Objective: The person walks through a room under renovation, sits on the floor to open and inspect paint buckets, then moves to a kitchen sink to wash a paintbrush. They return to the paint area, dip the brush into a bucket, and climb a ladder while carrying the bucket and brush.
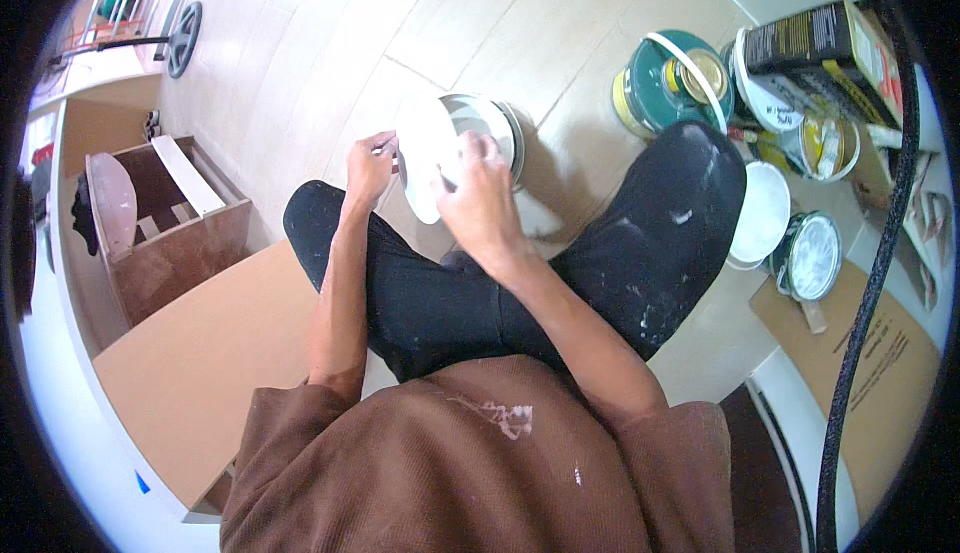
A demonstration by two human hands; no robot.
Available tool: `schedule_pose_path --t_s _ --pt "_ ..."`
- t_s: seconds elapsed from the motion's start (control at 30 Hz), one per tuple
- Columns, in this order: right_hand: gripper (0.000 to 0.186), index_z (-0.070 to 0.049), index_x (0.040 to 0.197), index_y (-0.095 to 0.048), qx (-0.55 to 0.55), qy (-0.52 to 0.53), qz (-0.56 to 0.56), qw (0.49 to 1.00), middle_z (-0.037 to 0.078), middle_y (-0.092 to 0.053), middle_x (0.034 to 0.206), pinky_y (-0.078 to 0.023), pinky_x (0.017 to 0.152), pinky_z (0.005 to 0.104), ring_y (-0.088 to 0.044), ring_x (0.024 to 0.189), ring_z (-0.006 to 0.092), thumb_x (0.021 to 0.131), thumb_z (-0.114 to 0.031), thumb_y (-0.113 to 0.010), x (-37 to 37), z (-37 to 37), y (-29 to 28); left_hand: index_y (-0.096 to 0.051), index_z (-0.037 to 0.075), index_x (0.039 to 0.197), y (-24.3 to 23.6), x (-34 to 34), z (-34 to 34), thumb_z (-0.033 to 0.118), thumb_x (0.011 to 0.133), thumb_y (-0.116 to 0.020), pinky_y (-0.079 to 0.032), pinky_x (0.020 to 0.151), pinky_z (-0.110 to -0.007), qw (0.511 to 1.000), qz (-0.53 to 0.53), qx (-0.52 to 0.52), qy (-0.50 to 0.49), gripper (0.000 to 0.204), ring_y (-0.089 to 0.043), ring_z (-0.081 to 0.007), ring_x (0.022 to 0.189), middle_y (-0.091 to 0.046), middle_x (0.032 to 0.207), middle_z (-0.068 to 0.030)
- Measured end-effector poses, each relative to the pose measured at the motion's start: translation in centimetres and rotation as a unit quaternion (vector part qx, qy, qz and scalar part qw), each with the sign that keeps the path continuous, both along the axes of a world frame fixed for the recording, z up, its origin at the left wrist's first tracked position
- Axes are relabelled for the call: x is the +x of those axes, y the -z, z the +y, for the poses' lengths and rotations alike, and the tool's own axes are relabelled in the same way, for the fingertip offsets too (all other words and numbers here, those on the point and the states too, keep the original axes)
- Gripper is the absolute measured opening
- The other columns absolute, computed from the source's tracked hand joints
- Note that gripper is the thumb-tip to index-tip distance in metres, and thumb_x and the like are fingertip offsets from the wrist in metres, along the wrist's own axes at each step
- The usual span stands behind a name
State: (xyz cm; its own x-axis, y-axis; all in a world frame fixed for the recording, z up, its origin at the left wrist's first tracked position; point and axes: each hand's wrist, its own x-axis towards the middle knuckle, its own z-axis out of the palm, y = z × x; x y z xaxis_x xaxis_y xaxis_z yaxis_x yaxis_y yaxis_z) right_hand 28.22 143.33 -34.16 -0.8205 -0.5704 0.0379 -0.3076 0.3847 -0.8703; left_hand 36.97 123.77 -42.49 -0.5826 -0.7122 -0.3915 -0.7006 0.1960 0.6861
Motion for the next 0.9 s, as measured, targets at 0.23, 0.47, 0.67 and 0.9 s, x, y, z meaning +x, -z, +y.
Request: schedule_pose_path --t_s 0.23,0.47,0.67,0.9 --pt "0.037 0.004 0.107 -0.051 -0.052 -0.050 -0.023 0.997 0.021 -0.050 0.094 -0.052 0.068 0.0429 -0.061 0.080 0.0359 0.083 -0.019 -0.067 3.3 -2.2 -1.6 -0.064 -0.007 0.107 -3.6 -0.3 0.9 0.005 0.092 -0.053 -0.057 0.068 -0.029 0.997 0.015 0.061 0.034 0.022 -0.064 -0.0179 0.080 -0.067 0.094 -0.0138" --pt "0.040 0.007 0.116 -0.053 0.111 -0.009 0.025 0.993 0.019 -0.053 0.101 -0.051 0.073 0.0444 -0.061 0.084 0.0336 0.091 -0.024 -0.053 -0.6 0.6 0.1 -0.066 -0.005 0.106 -0.8 0.4 0.5 0.008 0.087 -0.060 -0.053 0.064 -0.029 0.999 0.030 0.013 -0.020 0.024 -0.067 -0.0191 0.075 -0.069 0.091 -0.0163" --pt "0.028 0.003 0.106 -0.064 0.160 0.046 -0.018 0.986 0.022 -0.059 0.097 -0.048 0.079 0.0442 -0.059 0.088 0.0386 0.084 -0.012 -0.054 -2.7 2.1 4.3 -0.068 -0.004 0.102 -3.2 -1.5 2.0 0.008 0.083 -0.060 -0.052 0.074 -0.035 0.992 -0.043 -0.110 0.036 0.023 -0.069 -0.0297 0.081 -0.068 0.088 -0.0242" --pt "0.020 0.001 0.097 -0.064 0.137 0.051 0.010 0.989 0.019 -0.059 0.093 -0.049 0.076 0.0447 -0.061 0.085 0.0367 0.084 -0.011 -0.055 -2.9 2.2 5.3 -0.068 -0.003 0.101 -3.1 -1.8 1.7 0.006 0.082 -0.060 -0.052 0.075 -0.036 0.985 -0.046 -0.145 0.079 0.023 -0.069 -0.0310 0.081 -0.068 0.088 -0.0239"
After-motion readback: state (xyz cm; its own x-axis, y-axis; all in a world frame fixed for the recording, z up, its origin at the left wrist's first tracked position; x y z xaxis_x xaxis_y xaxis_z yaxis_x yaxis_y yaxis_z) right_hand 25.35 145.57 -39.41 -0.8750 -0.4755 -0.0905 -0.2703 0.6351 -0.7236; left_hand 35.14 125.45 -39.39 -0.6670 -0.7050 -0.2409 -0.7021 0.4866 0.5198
